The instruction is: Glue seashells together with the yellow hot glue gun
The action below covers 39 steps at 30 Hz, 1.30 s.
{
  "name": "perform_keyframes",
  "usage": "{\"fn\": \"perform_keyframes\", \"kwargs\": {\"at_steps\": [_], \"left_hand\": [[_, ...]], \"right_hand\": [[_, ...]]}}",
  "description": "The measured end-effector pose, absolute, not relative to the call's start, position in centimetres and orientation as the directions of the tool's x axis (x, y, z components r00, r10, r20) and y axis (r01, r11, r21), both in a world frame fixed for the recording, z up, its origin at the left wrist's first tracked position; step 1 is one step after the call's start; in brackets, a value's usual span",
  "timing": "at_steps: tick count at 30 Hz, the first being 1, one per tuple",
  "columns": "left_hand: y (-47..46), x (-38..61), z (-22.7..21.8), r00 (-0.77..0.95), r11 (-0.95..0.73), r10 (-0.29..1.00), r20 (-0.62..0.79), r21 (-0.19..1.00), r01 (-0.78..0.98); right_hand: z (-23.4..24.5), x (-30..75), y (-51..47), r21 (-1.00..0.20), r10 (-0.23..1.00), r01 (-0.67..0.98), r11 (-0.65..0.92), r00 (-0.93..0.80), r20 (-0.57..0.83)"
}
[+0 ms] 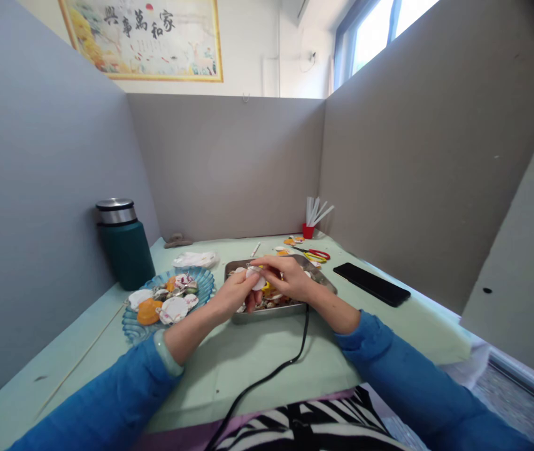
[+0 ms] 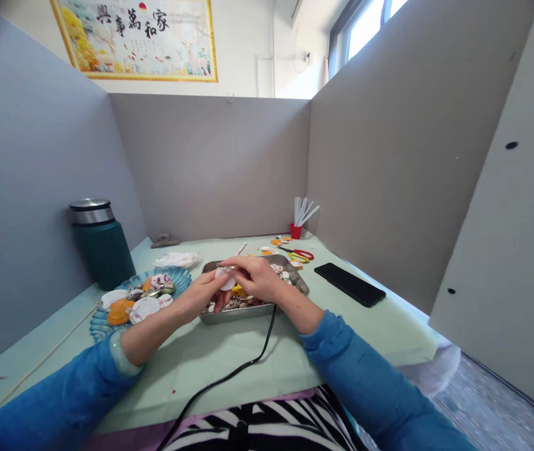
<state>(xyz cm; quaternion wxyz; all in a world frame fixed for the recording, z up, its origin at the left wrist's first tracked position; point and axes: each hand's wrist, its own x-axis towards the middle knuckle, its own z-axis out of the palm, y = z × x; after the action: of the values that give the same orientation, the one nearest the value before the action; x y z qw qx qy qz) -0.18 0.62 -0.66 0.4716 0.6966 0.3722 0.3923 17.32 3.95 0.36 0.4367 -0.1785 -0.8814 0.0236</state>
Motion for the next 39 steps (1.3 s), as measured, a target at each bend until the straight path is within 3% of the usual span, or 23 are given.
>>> {"fn": "perform_keyframes", "kwargs": {"at_steps": [9,25,39], "left_hand": [[0.8,-0.4,-0.77,0.43,-0.296,0.882,0.191,0.936,0.191],[0.68,-0.15,-0.72,0.424,-0.265,0.884,0.195,0.958,0.111],[0.28,0.06,-0.24,0.402,-0.228,0.895,0.195,0.973,0.035]], "right_hand": [[0.6,17.33,3.83,-0.243,0.36,0.275,0.93,-0.559,0.747],[0.74,17.45,3.63,-0.32,0.419,0.271,0.908,-0.586,0.693],[0.62,17.46,3.73,-0.295,0.409,0.285,0.912,-0.603,0.685]]}}
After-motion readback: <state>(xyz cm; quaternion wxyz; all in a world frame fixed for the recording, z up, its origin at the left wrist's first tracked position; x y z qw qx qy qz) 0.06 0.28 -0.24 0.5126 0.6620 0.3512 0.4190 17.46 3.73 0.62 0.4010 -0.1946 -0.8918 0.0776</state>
